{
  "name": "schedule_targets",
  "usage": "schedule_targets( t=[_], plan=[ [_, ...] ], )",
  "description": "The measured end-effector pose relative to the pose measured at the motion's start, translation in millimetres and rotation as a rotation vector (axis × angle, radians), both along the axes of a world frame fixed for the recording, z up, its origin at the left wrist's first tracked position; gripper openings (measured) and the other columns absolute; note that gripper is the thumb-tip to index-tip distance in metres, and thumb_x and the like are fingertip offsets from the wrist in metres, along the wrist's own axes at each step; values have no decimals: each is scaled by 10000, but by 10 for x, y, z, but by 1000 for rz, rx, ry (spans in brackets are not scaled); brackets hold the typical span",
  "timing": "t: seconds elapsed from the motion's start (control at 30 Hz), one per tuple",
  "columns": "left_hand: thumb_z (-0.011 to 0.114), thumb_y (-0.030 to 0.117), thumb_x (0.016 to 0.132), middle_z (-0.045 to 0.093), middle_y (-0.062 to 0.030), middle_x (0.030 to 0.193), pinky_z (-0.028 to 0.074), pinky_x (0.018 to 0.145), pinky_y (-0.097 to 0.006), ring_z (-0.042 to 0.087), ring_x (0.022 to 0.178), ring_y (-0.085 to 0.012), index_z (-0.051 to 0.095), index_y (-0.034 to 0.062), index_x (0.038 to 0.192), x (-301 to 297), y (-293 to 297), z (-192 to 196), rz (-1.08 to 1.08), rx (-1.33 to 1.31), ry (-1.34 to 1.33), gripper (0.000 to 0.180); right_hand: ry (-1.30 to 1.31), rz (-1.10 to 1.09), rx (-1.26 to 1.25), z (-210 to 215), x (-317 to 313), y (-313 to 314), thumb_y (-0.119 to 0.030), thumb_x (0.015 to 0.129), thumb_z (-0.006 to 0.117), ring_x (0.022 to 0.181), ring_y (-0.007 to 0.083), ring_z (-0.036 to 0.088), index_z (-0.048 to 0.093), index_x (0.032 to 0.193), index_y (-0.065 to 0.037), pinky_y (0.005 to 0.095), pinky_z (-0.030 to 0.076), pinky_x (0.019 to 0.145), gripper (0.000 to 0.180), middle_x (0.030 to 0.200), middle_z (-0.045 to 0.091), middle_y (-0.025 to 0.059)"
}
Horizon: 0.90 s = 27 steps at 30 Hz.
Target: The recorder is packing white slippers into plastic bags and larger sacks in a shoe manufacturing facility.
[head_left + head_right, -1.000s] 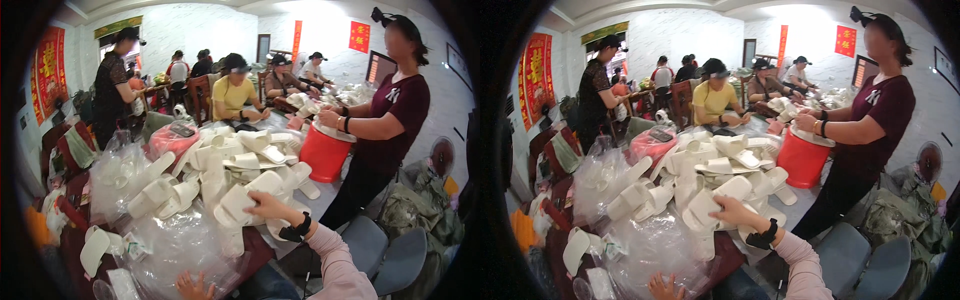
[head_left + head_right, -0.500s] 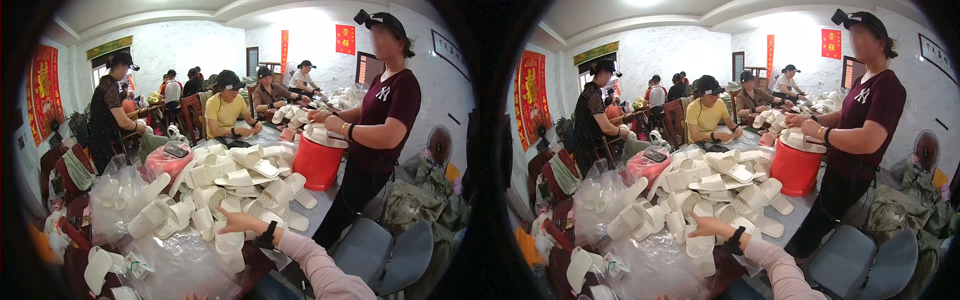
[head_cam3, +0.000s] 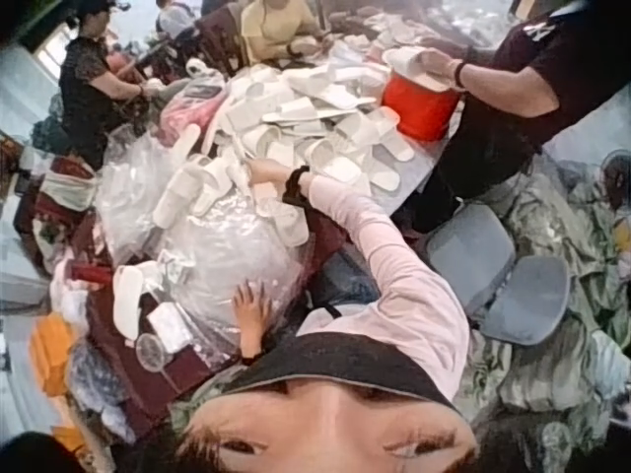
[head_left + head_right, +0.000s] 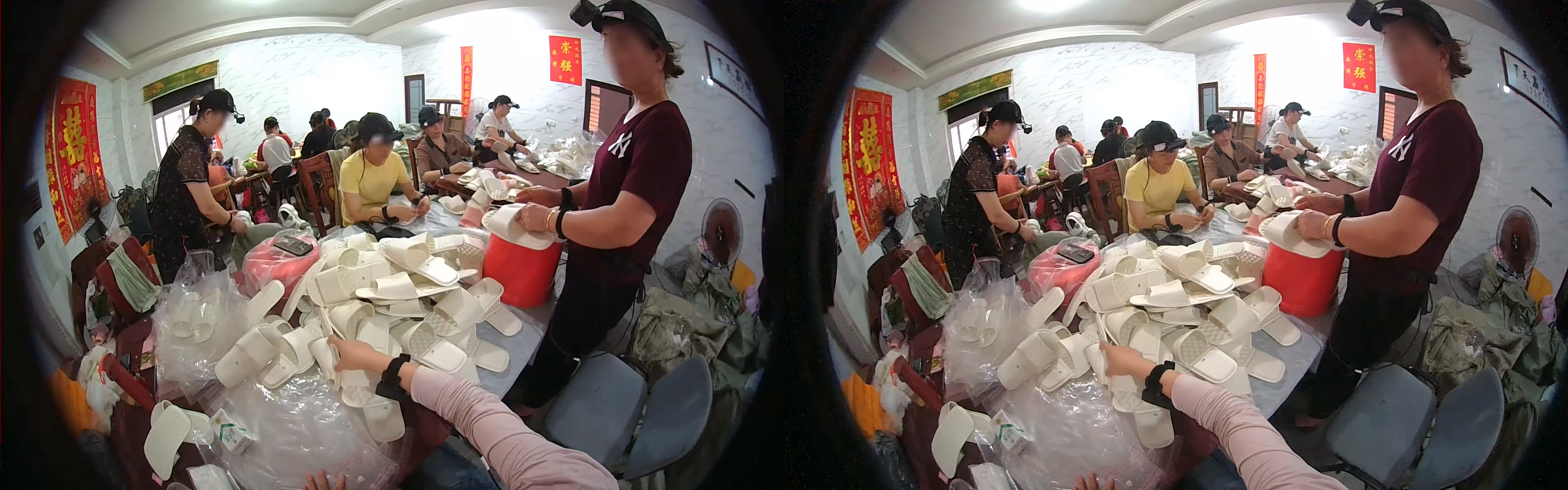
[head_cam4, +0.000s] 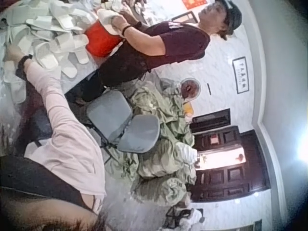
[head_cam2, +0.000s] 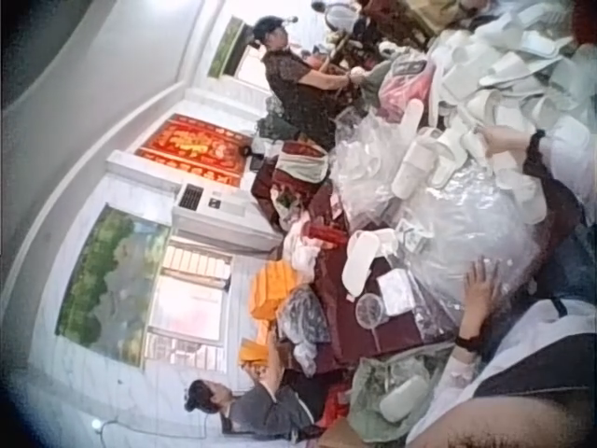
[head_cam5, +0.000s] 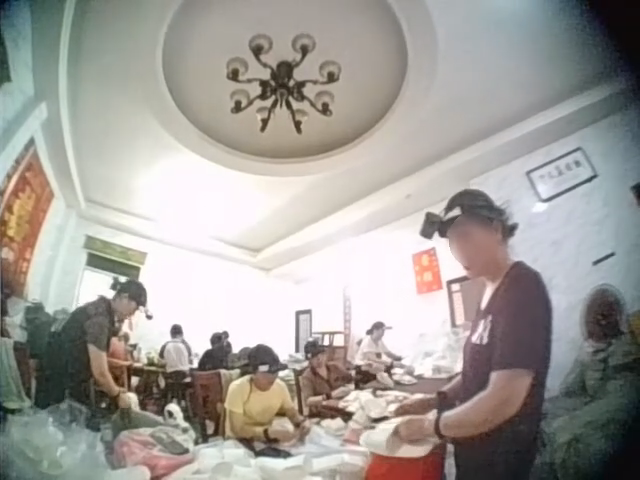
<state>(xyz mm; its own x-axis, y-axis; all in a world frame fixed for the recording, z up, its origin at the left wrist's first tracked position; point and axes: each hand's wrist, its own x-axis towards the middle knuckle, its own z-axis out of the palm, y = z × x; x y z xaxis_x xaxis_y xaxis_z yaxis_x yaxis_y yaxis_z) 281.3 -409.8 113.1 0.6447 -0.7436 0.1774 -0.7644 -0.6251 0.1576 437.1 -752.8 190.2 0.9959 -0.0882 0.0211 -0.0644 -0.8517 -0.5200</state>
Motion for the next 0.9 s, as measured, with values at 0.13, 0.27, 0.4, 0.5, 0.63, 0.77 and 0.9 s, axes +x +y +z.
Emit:
schedule_targets(
  t=[0.13, 0.27, 0.4, 0.5, 0.63, 0.77, 0.9],
  plan=[
    [531, 330, 813, 345, -216, 1343, 287, 939, -564, 346, 1184, -450, 437, 171, 1285, -10, 29, -92, 1, 26, 3, 506, 72, -138, -228, -123, -80, 274, -191, 723, 599, 783, 343, 610, 294, 1344, -121, 443, 460, 634, 696, 843, 624, 161],
    [514, 348, 826, 329, -207, 1359, 267, 955, -573, 324, 1203, -454, 432, 154, 1289, -63, -3, -98, 56, 14, 78, 509, -59, -75, -286, -192, -248, 305, -161, 747, 512, 747, 309, 618, 363, 1322, -184, 439, 464, 591, 593, 813, 627, 125],
    [591, 391, 768, 329, -184, 1356, 210, 1001, -537, 274, 1233, -438, 462, 215, 1270, 72, -51, -192, 65, -15, 54, 547, -170, -15, -202, -216, -216, 100, -166, 715, 535, 765, 328, 607, 420, 1277, -224, 440, 463, 634, 577, 813, 623, 152],
    [565, 378, 796, 345, -154, 1359, 213, 1007, -531, 292, 1237, -410, 461, 248, 1271, 78, -50, -161, 95, -56, 20, 502, -116, -46, -133, -109, -309, 134, -185, 691, 573, 780, 347, 606, 436, 1245, -150, 447, 472, 684, 572, 854, 629, 168],
    [556, 365, 807, 339, -134, 1371, 211, 1016, -519, 284, 1258, -375, 456, 263, 1275, 48, -9, -142, 129, -84, 61, 490, -65, -111, -138, 89, -399, 119, -188, 679, 598, 785, 360, 605, 356, 1296, -145, 451, 472, 679, 664, 846, 621, 200],
    [554, 370, 809, 334, -130, 1374, 209, 1019, -514, 283, 1260, -374, 454, 262, 1278, -6, 33, -148, 123, -65, 33, 492, -92, -52, -241, 122, -256, 101, -157, 676, 593, 772, 372, 603, 337, 1297, -89, 458, 471, 680, 675, 832, 618, 211],
    [558, 347, 805, 321, -134, 1381, 211, 1022, -506, 283, 1261, -370, 463, 242, 1269, -33, 14, -88, 102, -76, 47, 485, 19, -24, -276, -99, 64, 11, -187, 633, 632, 796, 382, 602, 336, 1252, -11, 442, 473, 692, 708, 838, 613, 236]
  ],
)
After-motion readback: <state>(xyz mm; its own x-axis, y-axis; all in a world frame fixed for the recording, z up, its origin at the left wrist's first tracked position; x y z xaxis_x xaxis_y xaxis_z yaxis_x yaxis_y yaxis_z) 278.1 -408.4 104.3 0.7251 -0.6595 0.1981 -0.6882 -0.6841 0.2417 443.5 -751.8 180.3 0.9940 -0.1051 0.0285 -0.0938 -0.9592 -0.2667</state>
